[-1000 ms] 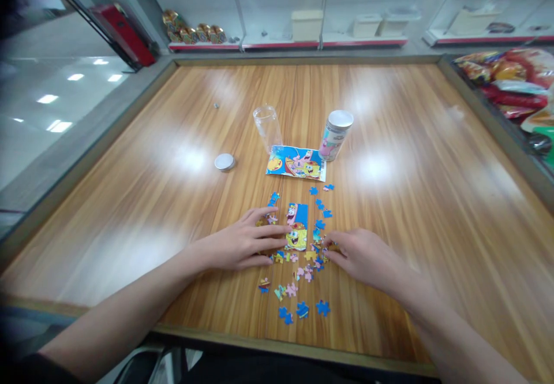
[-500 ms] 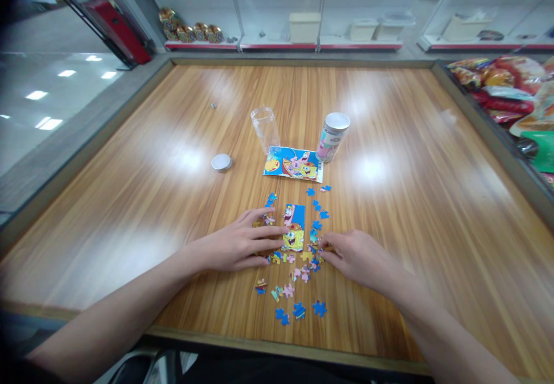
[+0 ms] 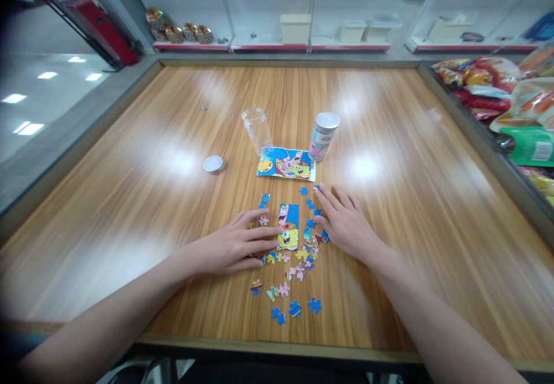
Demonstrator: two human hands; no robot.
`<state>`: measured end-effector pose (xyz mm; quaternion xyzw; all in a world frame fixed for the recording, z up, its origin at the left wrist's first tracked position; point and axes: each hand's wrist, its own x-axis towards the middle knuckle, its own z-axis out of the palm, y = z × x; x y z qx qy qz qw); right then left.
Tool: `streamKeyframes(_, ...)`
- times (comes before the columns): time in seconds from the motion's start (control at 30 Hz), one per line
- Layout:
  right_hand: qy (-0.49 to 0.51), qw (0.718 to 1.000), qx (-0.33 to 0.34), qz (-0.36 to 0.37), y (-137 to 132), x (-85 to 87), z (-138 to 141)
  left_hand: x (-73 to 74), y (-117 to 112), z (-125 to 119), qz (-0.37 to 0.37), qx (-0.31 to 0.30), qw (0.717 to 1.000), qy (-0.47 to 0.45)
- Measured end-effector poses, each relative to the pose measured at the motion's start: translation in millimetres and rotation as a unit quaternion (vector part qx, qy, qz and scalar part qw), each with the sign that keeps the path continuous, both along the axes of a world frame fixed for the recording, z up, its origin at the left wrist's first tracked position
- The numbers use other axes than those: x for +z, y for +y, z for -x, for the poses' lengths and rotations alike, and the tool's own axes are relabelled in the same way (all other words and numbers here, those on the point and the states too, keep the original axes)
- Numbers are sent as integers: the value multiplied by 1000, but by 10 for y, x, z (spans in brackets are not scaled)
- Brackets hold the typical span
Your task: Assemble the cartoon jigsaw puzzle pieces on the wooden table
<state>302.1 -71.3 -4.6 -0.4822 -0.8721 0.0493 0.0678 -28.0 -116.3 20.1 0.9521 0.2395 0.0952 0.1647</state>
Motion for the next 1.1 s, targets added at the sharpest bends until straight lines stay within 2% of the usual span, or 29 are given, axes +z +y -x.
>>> streamKeyframes(0.1,22,1000,8,-11,46,-24,-33,10,-9,0,-2,-3,1000,12)
streamKeyframes(0.27,136,990,36,-13,86,32,-63,4,-33,-2,11,-7,1000,27)
streamKeyframes(0.43,204,978,11,-34,78,4,-39,-17,-38,-13,12,-12,999,32)
streamKeyframes(0.67,195,980,-28,-18,64,-46,-39,22,-29,0,7,-16,999,33)
streamKeyframes(1.1,182,982,-51,25,79,-39,-81,49,-29,-13,8,-14,1000,17)
